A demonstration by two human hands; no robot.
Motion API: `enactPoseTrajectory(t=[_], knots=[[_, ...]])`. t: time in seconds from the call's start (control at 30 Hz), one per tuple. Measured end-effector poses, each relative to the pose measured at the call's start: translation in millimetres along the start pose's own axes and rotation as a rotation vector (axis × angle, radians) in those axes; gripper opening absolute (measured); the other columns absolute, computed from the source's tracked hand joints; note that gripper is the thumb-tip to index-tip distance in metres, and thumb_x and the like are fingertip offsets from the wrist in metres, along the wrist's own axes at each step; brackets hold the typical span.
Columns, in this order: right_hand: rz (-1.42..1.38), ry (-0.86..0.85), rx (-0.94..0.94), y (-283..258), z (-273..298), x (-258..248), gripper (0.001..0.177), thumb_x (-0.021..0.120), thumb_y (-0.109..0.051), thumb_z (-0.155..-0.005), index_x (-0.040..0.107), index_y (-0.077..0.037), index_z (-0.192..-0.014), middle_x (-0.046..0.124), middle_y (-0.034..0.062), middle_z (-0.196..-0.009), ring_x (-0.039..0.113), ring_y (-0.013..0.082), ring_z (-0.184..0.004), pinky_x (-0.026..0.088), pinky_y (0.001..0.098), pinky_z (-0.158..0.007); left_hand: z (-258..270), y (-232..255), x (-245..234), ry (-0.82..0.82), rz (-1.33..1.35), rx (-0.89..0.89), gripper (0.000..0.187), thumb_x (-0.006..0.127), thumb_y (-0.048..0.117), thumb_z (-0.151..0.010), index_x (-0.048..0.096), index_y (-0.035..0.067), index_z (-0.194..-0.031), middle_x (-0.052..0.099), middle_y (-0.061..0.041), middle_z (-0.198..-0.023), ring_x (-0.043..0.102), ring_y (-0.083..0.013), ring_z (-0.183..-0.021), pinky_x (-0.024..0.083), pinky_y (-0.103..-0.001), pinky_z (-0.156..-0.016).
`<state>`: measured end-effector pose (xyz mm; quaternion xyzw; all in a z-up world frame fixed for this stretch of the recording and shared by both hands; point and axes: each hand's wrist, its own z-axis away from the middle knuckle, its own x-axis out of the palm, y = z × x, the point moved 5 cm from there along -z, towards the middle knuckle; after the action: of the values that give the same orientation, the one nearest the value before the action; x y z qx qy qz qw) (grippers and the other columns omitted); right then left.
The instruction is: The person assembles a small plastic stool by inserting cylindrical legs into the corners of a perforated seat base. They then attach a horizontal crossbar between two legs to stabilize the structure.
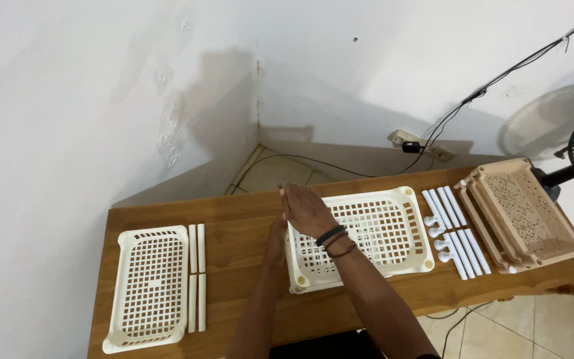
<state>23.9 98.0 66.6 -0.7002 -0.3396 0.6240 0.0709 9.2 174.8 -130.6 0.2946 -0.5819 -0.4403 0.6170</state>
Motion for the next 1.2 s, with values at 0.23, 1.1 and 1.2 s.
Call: enactPoseTrajectory(t=[0.23,1.1,1.2], knots=[[0.002,-0.017,0.11,12.2,0.4,4.2,0.031,0.038,-0.025,-0.11,0.055,0.001,-0.108,0.064,0.0239,-0.097,0.062,0.042,-0.096,0.047,0.0525,-0.09,68.0,100.9,14.5,0.329,-0.206,-0.111,0.064,0.044,0.062,-0.099,0.055,0.003,-0.121,0.064,-0.016,-0.113,0.065,-0.0299,-0.11,0.057,-0.045,-0.093],[0.332,0.142,0.237,36.2,105.6,-126.4,0.071,0.041,-0.051,-0.103,0.035,-0.002,-0.155,0.035,0.0261,-0.16,0.033,0.0431,-0.149,0.028,0.0556,-0.118,111.6,151.5,71.0,0.12,-0.46,-0.175,0.08,0.033,0.065,-0.095,0.034,0.015,-0.158,0.055,-0.024,-0.146,0.057,-0.0365,-0.135,0.05,-0.05,-0.107],[0.383,0.154,0.277,57.5,132.7,-140.5,0.071,0.041,-0.048,-0.104,0.031,-0.001,-0.156,0.033,0.028,-0.16,0.032,0.0453,-0.148,0.03,0.0559,-0.117,106.7,141.2,67.7,0.161,-0.497,-0.164,0.078,0.034,0.062,-0.096,0.033,0.015,-0.159,0.049,-0.023,-0.151,0.054,-0.0365,-0.137,0.048,-0.05,-0.109]])
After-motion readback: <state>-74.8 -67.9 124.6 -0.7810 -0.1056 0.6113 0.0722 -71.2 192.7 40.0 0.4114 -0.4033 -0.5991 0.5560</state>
